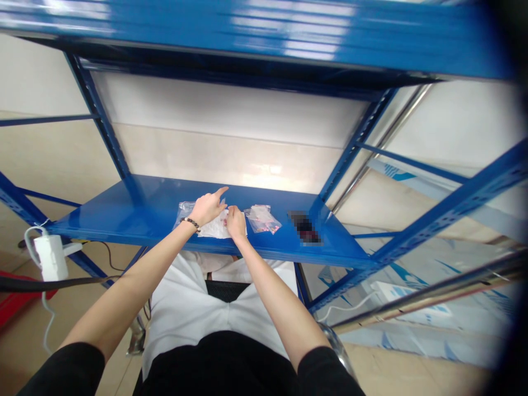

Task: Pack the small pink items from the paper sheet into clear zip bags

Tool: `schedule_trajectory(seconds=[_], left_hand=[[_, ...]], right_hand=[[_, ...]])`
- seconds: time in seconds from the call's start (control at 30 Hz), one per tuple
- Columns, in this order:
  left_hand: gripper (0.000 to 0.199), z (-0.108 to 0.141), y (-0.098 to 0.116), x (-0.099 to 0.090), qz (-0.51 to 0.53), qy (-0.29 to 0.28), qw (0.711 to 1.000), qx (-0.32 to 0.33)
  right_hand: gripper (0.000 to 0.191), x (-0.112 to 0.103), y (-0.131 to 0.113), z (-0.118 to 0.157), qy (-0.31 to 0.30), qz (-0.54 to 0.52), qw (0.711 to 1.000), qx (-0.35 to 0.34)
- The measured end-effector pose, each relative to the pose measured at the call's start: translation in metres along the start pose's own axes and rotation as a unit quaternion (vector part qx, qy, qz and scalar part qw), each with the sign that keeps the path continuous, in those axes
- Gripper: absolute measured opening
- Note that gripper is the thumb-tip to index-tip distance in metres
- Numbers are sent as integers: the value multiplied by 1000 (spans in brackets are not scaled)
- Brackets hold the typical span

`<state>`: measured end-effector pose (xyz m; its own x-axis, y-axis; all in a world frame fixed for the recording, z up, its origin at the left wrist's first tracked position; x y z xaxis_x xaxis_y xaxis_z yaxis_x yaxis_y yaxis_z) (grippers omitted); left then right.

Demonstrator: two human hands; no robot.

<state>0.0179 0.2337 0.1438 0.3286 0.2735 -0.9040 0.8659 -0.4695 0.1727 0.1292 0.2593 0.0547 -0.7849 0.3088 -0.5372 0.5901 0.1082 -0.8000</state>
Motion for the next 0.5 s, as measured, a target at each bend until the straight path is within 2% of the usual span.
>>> schedule_trajectory(seconds=[0.23,0.5], left_hand=[[59,3,10,-1,-78,-30,996,39],[75,-3,14,-2,-96,-80,988,89]], right_hand=[[36,0,-1,0,-2,5,1000,-2],[36,1,3,0,-4,4,1000,10]])
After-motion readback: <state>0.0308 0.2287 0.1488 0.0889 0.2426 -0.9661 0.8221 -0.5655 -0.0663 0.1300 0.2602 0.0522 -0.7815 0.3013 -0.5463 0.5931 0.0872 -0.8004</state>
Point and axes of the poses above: each hand's wrist, its own z-axis away from the middle knuckle, its own x-axis out of the palm, y = z × x, the point moved 10 cm from there along -z, towards the middle knuckle, and after that the axes turned 10 degrees about x, right-handed, at the moved point
